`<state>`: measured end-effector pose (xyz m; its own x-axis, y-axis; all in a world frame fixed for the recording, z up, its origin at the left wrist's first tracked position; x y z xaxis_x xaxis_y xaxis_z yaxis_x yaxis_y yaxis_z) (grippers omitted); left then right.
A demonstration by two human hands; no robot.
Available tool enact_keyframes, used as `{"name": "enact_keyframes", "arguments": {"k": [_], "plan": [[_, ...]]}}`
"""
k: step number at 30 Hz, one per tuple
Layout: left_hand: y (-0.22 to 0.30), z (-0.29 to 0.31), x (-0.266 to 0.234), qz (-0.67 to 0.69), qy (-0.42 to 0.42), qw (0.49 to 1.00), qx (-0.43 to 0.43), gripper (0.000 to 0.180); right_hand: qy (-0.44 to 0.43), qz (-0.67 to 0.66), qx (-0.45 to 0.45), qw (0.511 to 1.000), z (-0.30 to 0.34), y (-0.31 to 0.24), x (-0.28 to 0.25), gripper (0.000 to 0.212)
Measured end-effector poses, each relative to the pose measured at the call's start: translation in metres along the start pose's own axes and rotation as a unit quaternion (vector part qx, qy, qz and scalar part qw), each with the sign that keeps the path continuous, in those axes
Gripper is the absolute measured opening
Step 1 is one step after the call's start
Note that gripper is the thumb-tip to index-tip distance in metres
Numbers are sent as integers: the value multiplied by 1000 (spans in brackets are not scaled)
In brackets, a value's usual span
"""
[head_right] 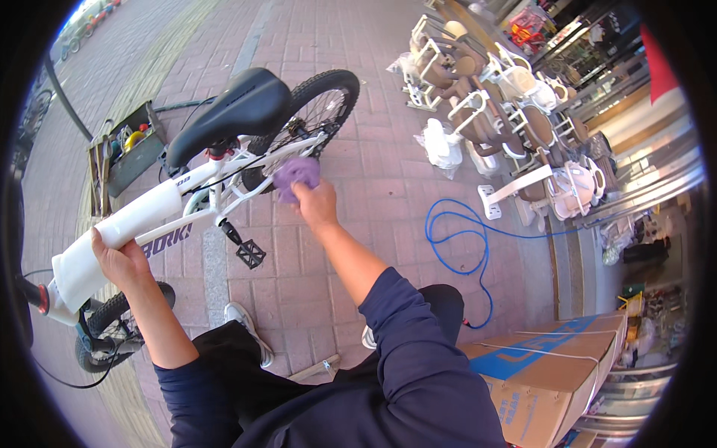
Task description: The person wipes a white bicycle with a purple cloth, cleaning the frame, wheels, and handlebars. They then stand, retrieve scissors from a tool box, and cut open a cardboard box.
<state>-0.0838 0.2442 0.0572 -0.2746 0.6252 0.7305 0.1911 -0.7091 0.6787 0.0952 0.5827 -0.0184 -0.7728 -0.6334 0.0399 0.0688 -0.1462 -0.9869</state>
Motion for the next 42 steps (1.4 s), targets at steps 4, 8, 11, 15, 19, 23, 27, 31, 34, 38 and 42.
{"name": "enact_keyframes", "arguments": {"k": [4, 8, 11, 15, 19, 23, 27, 31, 34, 38, 42], "plan": [[-4, 4, -3, 63, -52, 996, -23, 43, 58, 13, -225, 972, -45, -117, -19, 35], [-10, 20, 3, 93, -79, 992, -42, 42, -52, 66, -158, 984, -108, -171, 8, 45], [-10, 16, -3, 110, -101, 987, -56, 44, -131, 250, -134, 950, -120, -184, 47, 36], [-4, 21, 3, 139, -138, 978, -76, 42, -199, 135, 9, 971, -137, -175, 63, 39], [-4, 13, -11, 180, -199, 956, -123, 35, -187, 189, -22, 964, -136, -170, 53, 36], [0, 40, 0, 194, -226, 943, -150, 35, -180, 184, -26, 966, -77, -188, -15, 30], [9, 64, 33, 177, -278, 931, -160, 34, -142, 112, -64, 982, -1, -183, -85, 44], [-31, 87, 82, 181, -334, 895, -232, 34, -37, 40, -75, 996, 76, -171, -169, 51], [-66, 106, 121, 149, -363, 878, -275, 34, -4, -19, -24, 1000, 119, -156, -221, 56], [-133, 118, 160, 120, -389, 841, -356, 31, 76, -98, -1, 992, 154, -138, -248, 51], [-206, 119, 208, 84, -359, 834, -411, 26, 122, -122, -9, 985, 161, -125, -238, 51]]}}
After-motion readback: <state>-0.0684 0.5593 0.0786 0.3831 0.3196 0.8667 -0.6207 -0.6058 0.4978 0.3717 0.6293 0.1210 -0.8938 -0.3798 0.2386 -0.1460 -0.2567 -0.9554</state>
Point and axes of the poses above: each hand's wrist, its own z-axis away from the middle knuckle, its own x-axis out of the palm, y = z × x, the point moved 2 cm from there along -z, towards the middle knuckle, and after that the axes turned 2 degrees about -z, right-handed, at the moved point
